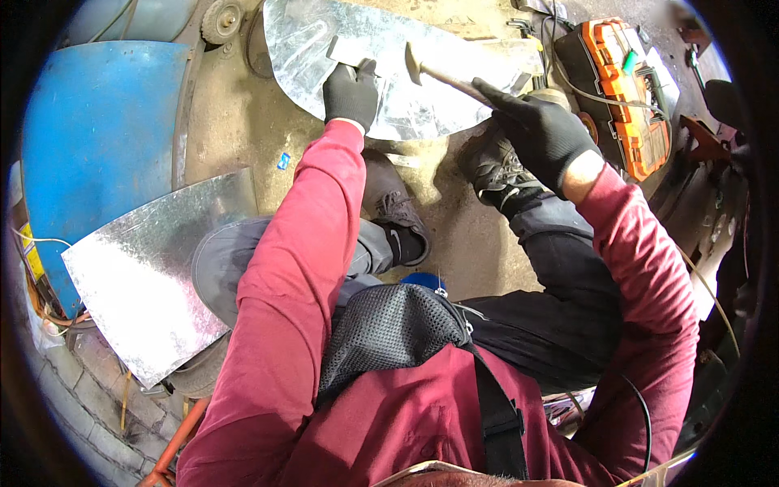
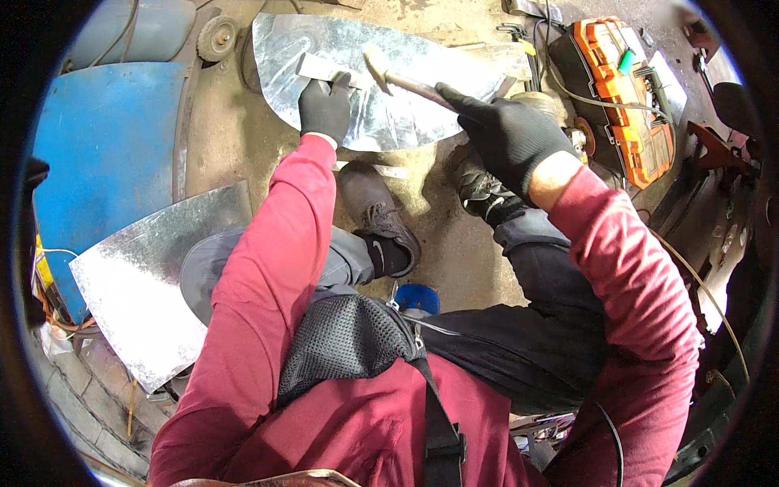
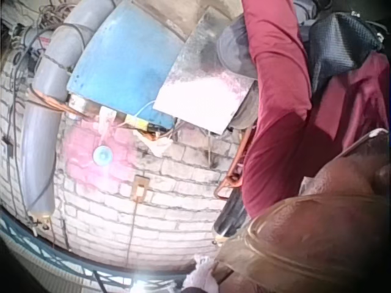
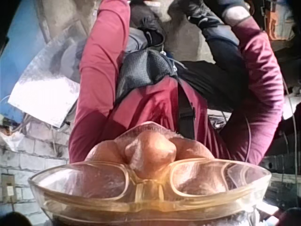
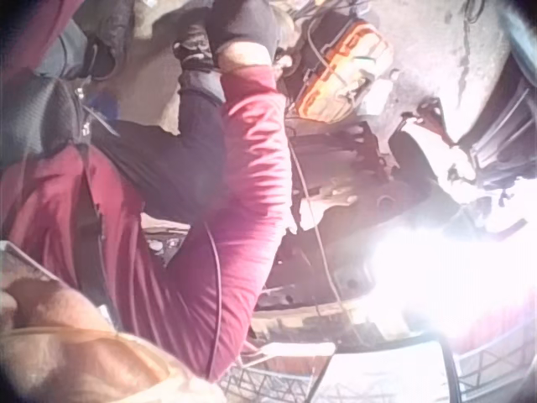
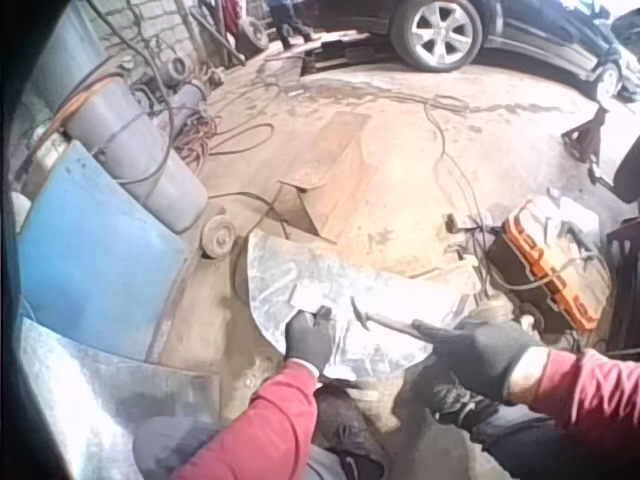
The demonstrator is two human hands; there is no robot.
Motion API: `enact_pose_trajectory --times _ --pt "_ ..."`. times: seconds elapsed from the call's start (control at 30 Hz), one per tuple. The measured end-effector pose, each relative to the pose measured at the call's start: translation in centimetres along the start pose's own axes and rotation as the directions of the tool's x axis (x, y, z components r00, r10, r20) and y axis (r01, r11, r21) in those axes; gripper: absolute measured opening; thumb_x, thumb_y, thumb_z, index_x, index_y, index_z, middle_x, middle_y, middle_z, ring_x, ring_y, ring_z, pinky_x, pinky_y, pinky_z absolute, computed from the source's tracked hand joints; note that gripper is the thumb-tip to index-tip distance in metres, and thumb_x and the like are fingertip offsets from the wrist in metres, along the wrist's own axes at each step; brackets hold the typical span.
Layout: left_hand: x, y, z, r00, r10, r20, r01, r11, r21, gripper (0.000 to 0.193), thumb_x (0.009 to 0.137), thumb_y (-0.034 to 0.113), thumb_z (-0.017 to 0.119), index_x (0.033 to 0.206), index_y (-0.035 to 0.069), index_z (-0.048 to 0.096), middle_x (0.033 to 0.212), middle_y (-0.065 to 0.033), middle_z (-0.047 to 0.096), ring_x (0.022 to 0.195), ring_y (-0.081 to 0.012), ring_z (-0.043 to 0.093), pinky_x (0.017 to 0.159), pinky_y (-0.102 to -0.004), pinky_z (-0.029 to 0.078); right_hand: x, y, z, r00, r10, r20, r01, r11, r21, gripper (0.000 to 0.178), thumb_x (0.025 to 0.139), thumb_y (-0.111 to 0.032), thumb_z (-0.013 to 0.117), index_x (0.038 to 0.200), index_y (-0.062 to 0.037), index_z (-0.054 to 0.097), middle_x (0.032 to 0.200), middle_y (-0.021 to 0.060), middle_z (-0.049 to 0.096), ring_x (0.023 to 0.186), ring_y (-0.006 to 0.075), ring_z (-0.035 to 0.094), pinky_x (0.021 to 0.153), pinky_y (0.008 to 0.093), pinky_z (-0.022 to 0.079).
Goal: The person sits on the floor and uses a hammer and a metal dolly to shape a curved metal sheet. They repeatedly strike the metal along its surface, repositioning the dolly and the sheet to work different areas.
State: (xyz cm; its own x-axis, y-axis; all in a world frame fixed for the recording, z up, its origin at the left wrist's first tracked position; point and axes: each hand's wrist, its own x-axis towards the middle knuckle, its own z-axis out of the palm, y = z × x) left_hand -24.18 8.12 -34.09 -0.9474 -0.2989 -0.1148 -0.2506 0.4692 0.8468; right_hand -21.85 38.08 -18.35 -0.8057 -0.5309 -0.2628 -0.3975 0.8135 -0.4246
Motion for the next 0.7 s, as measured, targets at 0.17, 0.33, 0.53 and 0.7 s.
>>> enact_pose_trajectory --times 0.17,0.33,0.53,0.7 --pt "-0.5 0.5 0.1 0.998 0.054 -0.019 -0.052 0.991 0.119 0.034 0.099 0.028 0.07 0.109 -0.005 0.071 0.102 -0.025 0.075 0.096 -0.0422 0.072 0.086 -0.0444 0.055 1.2 0.4 -1.7 0.982 -0.085 -0.167 0.1 0.992 0.081 0.053 0.103 -0.015 0.064 0.153 -0.0275 0.056 0.087 0.0219 0.07 0.074 0.0398 0.07 0.068 0.0451 0.056" --pt "-0.4 1.6 0.2 0.997 0.066 -0.03 -0.056 0.962 0.266 0.037 0.098 0.034 0.07 0.101 -0.003 0.071 0.097 -0.0273 0.074 0.095 -0.0462 0.071 0.082 -0.0469 0.056 4.5 -3.3 -5.7 0.773 -0.323 -0.546 0.465 0.874 0.14 0.039 0.1 -0.016 0.067 0.138 -0.0168 0.069 0.088 0.019 0.073 0.075 0.0337 0.073 0.067 0.044 0.057" --pt "-0.2 1.4 0.8 0.998 0.066 0.006 -0.063 0.922 0.382 0.029 0.099 0.029 0.067 0.107 0.002 0.072 0.097 -0.0257 0.074 0.095 -0.0467 0.07 0.082 -0.0512 0.055 3.6 -4.5 -4.6 0.933 -0.235 -0.271 0.212 0.971 -0.113 0.044 0.1 -0.015 0.063 0.144 -0.0174 0.063 0.093 0.0162 0.074 0.081 0.0337 0.073 0.073 0.0445 0.059" --pt "0.1 0.5 0.2 0.994 0.106 -0.001 -0.103 0.966 0.236 0.03 0.099 0.03 0.068 0.108 0.001 0.072 0.099 -0.0258 0.074 0.097 -0.0456 0.071 0.083 -0.0491 0.055 4.8 -2.4 -3.4 0.951 -0.214 -0.225 0.219 0.976 -0.003 0.057 0.103 -0.018 0.065 0.157 -0.0273 0.049 0.093 0.0199 0.073 0.077 0.037 0.073 0.067 0.0436 0.058"
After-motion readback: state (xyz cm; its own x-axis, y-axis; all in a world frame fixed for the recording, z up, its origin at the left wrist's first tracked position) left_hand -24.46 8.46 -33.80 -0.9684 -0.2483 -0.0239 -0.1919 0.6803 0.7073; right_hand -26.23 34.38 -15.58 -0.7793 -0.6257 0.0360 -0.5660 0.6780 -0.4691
